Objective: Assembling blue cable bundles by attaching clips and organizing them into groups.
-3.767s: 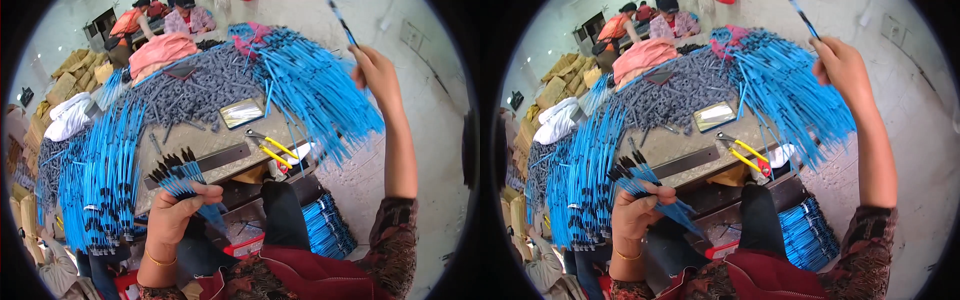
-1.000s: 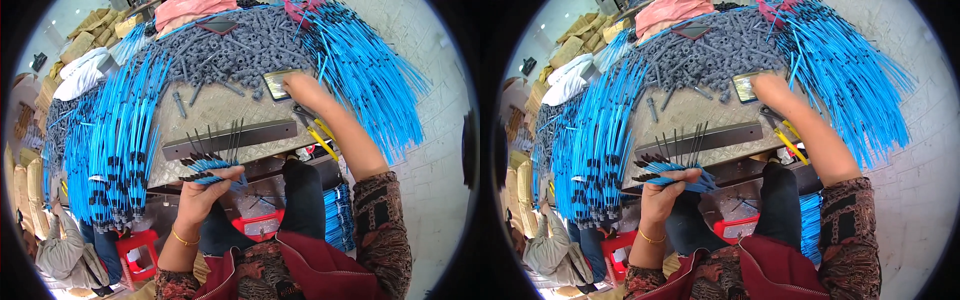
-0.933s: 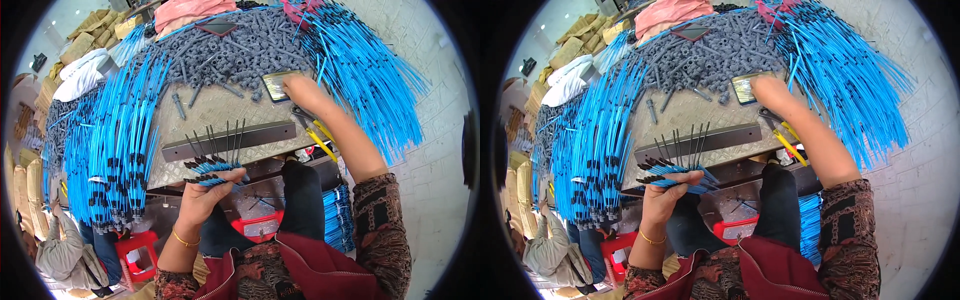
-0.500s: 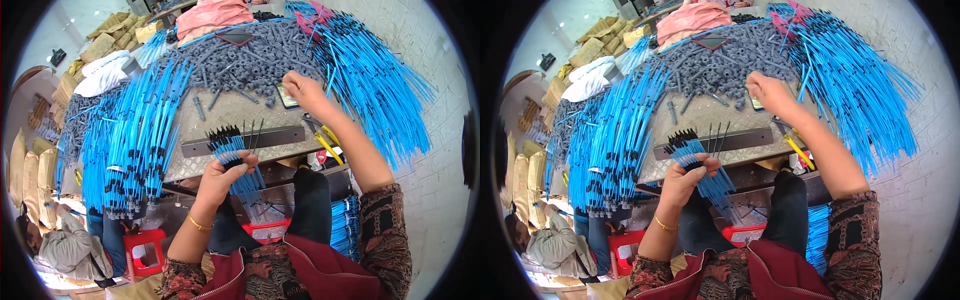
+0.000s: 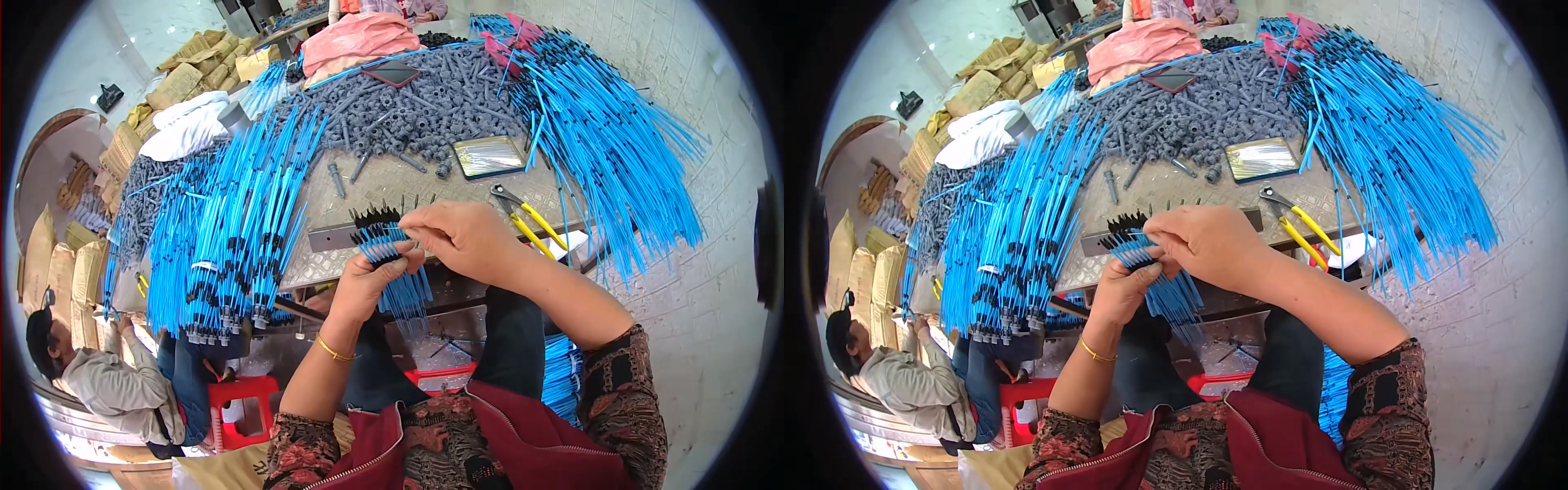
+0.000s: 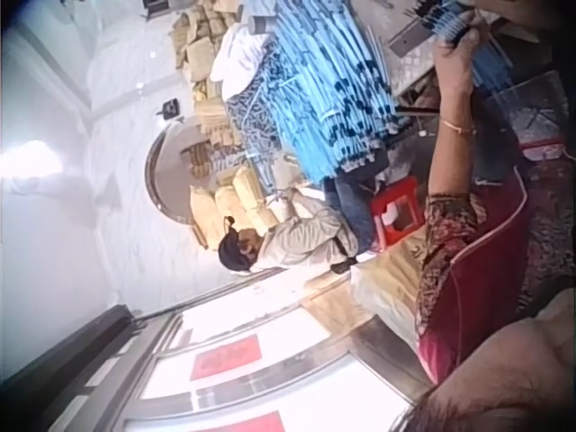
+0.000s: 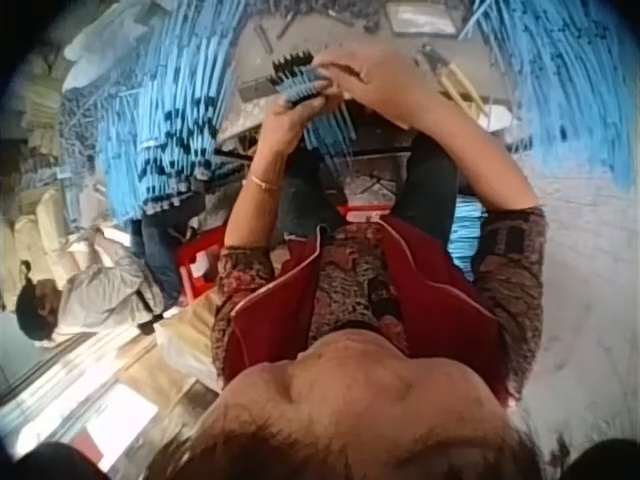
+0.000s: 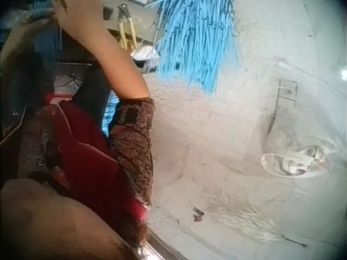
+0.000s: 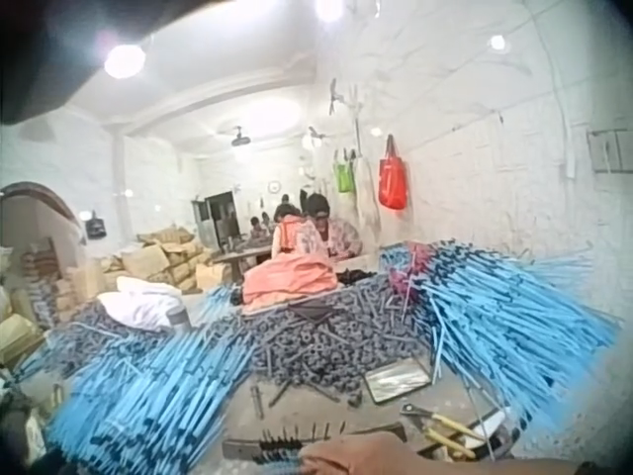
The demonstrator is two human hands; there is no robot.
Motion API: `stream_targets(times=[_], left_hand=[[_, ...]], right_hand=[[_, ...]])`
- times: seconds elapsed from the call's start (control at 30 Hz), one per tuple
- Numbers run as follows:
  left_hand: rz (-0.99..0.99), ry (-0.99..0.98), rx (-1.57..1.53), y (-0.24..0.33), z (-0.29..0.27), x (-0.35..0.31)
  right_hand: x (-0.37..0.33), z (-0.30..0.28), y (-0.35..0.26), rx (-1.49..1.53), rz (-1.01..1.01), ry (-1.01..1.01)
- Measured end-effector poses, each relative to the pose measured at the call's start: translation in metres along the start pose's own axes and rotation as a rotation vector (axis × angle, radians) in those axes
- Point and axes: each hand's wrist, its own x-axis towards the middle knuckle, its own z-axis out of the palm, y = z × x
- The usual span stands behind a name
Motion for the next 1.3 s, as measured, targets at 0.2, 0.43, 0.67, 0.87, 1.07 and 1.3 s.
stream_targets(times=[0.2,0.43,0.67,0.87,1.07,1.3], left_hand=[[0.011,-0.007,0.014,0.0007,0.0024,0.0],[0.007,0.001,0.013,0.0021,0.0034,-0.0006],[0.005,-0.003,0.021,0.0009,0.0028,-0.0019],[0.006,0.005,0.009,0.0006,0.0044,-0.002],[-0.012,0.02,0.064,0.0045,0.0086,-0.0031],[-0.036,-0.05,0.157,0.0038,0.0049,-0.0029]], right_hand=[[-0.0001,-0.0005,-0.0003,-0.023,0.017,0.017],[-0.0006,0.0021,0.0025,-0.01,0.012,0.047],[-0.001,0.0002,0.0001,-0.025,0.009,0.045],[-0.0021,0.0006,0.0001,-0.053,0.018,0.034],[-0.0021,0.0014,0.0,-0.085,0.01,0.007],[-0.0024,0.006,0.0024,-0.025,-0.025,0.025]])
